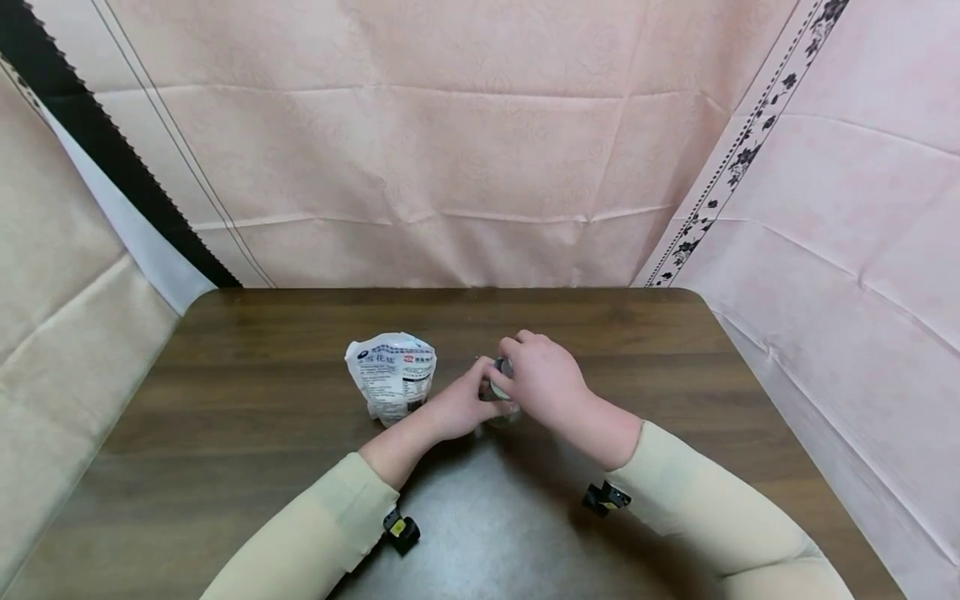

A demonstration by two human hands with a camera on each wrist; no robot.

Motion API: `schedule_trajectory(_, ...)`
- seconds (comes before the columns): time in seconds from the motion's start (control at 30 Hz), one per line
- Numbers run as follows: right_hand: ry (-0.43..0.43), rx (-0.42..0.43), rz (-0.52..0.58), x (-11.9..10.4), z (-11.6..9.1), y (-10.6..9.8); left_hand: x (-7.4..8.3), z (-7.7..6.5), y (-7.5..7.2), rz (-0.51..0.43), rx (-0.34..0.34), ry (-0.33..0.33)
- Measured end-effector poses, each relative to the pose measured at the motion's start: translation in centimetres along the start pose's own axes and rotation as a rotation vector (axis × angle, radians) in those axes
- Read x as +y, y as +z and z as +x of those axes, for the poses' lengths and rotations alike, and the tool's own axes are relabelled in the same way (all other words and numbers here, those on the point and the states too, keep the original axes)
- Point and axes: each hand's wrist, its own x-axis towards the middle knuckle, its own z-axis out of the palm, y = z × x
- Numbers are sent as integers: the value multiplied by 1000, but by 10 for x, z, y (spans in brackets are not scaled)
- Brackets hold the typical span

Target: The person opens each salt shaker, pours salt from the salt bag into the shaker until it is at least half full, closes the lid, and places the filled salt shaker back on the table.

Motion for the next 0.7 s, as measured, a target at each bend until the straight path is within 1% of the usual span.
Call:
schedule_trajectory(0.1, -7, -25, -31, -3, -2, -2, -1, 1, 1, 9, 7, 16)
schedule_trajectory(0.17, -13, -33, -25, -3, -3, -3, -1, 1, 1, 6, 4, 26)
schedule_trajectory(0.4, -95, -49, 65, 2, -7, -6, -3, 2, 0, -9, -12, 34)
schedule_trajectory(0.57, -134, -67, 135, 9, -10, -4, -2, 2, 0, -9, 1, 46)
schedule_trajectory(0.7, -198, -62, 184, 14, -10, -1, -1, 1, -1, 6, 10, 44)
